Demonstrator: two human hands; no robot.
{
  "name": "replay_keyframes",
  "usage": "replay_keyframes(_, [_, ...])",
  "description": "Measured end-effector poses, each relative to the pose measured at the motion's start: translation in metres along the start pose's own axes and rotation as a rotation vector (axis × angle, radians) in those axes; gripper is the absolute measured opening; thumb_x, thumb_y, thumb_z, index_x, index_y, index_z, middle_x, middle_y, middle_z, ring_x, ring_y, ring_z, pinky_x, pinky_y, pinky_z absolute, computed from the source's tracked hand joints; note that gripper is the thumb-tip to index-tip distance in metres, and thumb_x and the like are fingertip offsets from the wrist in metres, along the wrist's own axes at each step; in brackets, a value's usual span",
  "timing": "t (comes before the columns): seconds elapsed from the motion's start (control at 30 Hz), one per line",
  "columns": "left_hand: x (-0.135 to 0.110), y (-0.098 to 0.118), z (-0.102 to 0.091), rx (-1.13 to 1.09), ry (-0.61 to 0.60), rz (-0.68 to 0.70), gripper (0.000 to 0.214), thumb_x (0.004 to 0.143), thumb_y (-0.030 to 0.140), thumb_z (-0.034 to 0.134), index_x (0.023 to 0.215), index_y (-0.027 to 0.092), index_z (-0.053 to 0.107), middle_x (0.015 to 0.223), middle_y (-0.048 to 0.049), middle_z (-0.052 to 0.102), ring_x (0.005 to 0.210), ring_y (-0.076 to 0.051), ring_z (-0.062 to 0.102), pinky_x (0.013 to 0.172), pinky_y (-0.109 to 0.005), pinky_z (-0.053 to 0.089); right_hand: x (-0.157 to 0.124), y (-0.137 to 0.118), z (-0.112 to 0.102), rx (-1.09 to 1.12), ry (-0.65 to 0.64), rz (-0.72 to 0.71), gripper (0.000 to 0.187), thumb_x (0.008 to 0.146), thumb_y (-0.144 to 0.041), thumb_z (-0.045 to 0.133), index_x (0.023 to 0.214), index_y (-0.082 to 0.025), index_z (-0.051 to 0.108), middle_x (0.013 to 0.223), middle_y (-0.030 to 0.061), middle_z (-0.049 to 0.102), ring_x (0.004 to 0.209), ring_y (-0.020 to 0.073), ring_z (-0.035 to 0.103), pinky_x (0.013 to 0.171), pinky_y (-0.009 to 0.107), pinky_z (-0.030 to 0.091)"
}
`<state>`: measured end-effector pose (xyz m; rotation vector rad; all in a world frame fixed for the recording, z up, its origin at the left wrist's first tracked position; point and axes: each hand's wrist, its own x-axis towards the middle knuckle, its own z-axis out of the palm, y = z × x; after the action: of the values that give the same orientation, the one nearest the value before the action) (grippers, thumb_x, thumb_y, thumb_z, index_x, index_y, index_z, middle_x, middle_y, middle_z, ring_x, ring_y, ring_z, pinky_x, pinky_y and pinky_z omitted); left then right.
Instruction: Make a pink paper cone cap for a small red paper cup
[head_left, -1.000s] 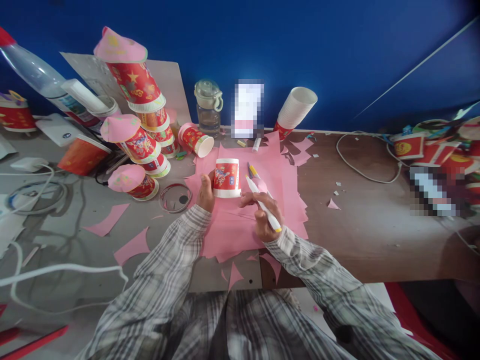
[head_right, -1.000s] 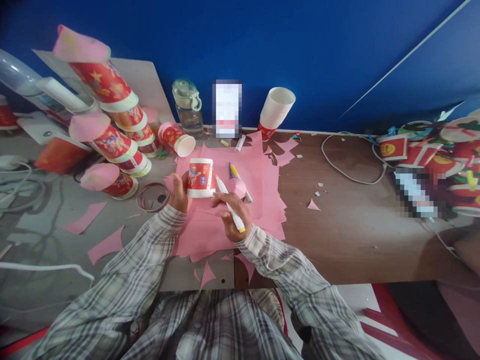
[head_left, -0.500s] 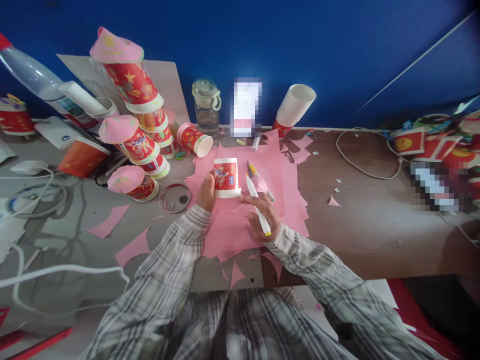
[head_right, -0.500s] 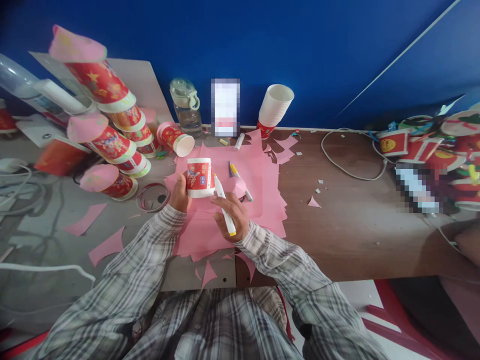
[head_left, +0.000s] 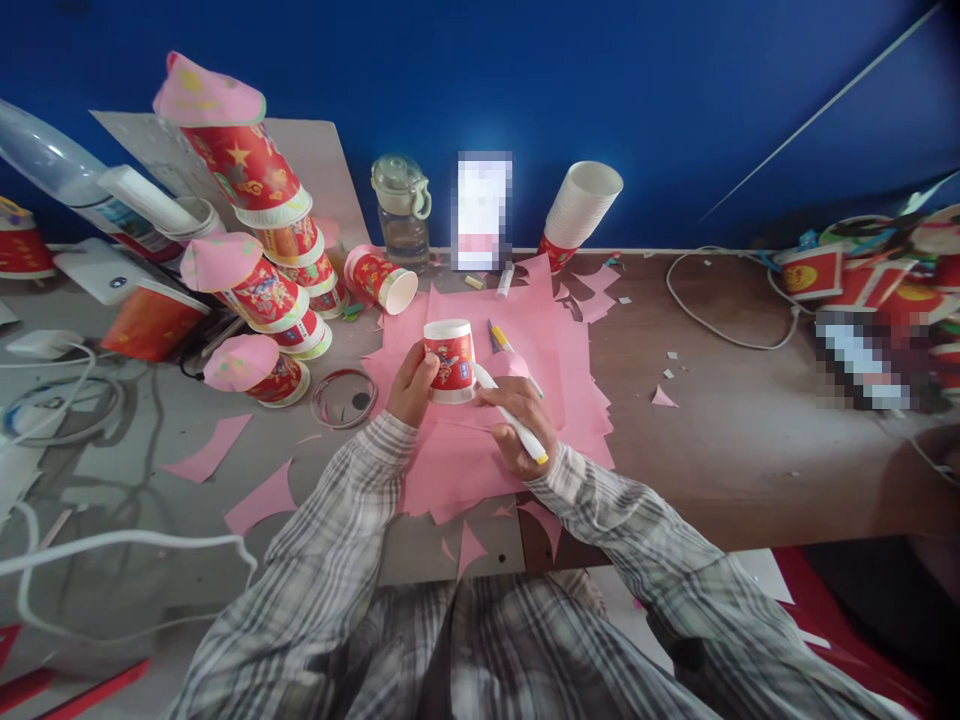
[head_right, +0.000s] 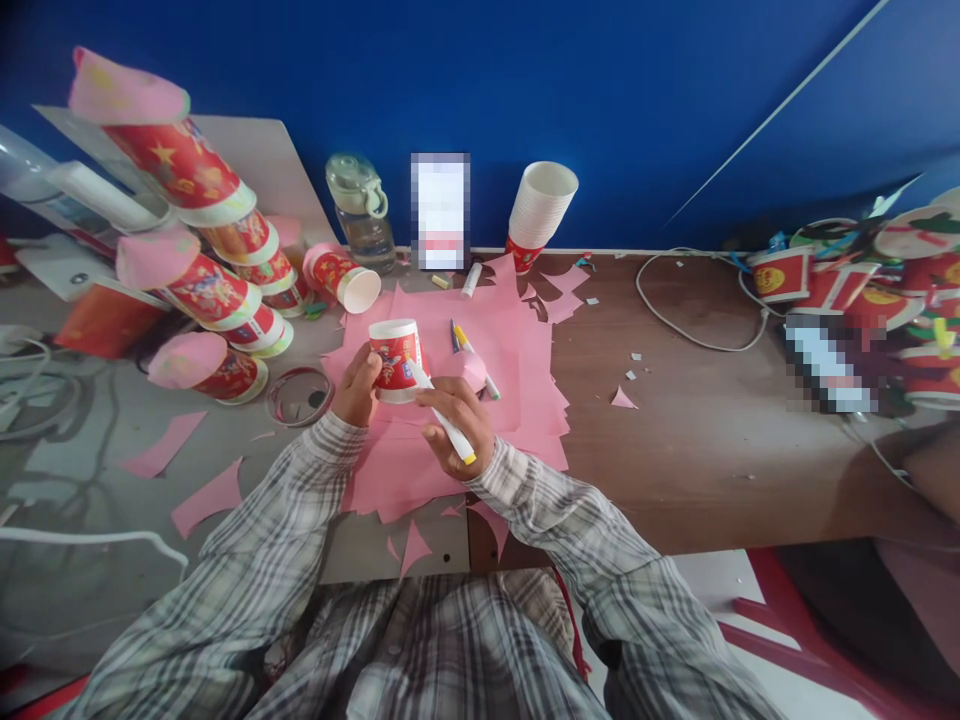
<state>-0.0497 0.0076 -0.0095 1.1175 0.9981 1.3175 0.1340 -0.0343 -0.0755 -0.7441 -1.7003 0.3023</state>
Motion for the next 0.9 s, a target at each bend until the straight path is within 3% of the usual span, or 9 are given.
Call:
replay_keyframes(0.13, [-0.001, 0.002, 0.0, 0.022, -0.009, 0.014, 0.033, 0.08, 0.043, 0.045, 0.101, 0.019, 0.054, 0.089, -0.0039, 0.059, 0.081, -0.017, 0.053, 0.075, -0.032, 0.044, 0.006, -0.006, 0.0, 0.038, -0.004, -0.079, 0.039, 0.115, -0.052, 0.069, 0.138, -0.026, 0.087, 0.1, 0.01, 0.086, 0.088, 0.0294, 0.082, 0.075, 0.047, 0.074])
replay_keyframes(0.3, [-0.001, 0.005, 0.002, 0.028, -0.022, 0.039, 0.034, 0.079, 0.043, 0.046, 0.1, 0.017, 0.053, 0.087, -0.0039, 0.058, 0.079, -0.016, 0.052, 0.074, -0.03, 0.043, 0.016, -0.011, -0.001, 0.067, 0.018, -0.151, 0.04, 0.115, -0.04, 0.07, 0.151, -0.025, 0.082, 0.102, 0.0093, 0.087, 0.089, 0.027, 0.081, 0.074, 0.042, 0.07])
replay_keyframes(0.53, [-0.001, 0.006, 0.002, 0.025, -0.027, 0.045, 0.036, 0.077, 0.046, 0.049, 0.1, 0.018, 0.053, 0.087, -0.0034, 0.058, 0.08, -0.016, 0.052, 0.073, -0.03, 0.042, 0.011, -0.007, -0.002, -0.025, -0.018, -0.101, 0.036, 0.117, -0.05, 0.066, 0.138, -0.027, 0.084, 0.098, 0.0091, 0.086, 0.084, 0.0284, 0.082, 0.071, 0.045, 0.071])
replay_keyframes(0.9, [-0.001, 0.009, 0.003, 0.033, -0.014, 0.031, 0.037, 0.077, 0.047, 0.049, 0.1, 0.018, 0.054, 0.085, -0.0034, 0.058, 0.079, -0.016, 0.053, 0.073, -0.031, 0.043, 0.013, -0.01, 0.001, 0.021, -0.006, -0.145, 0.038, 0.116, -0.044, 0.068, 0.146, -0.028, 0.084, 0.099, 0.0083, 0.087, 0.087, 0.0288, 0.083, 0.073, 0.045, 0.072])
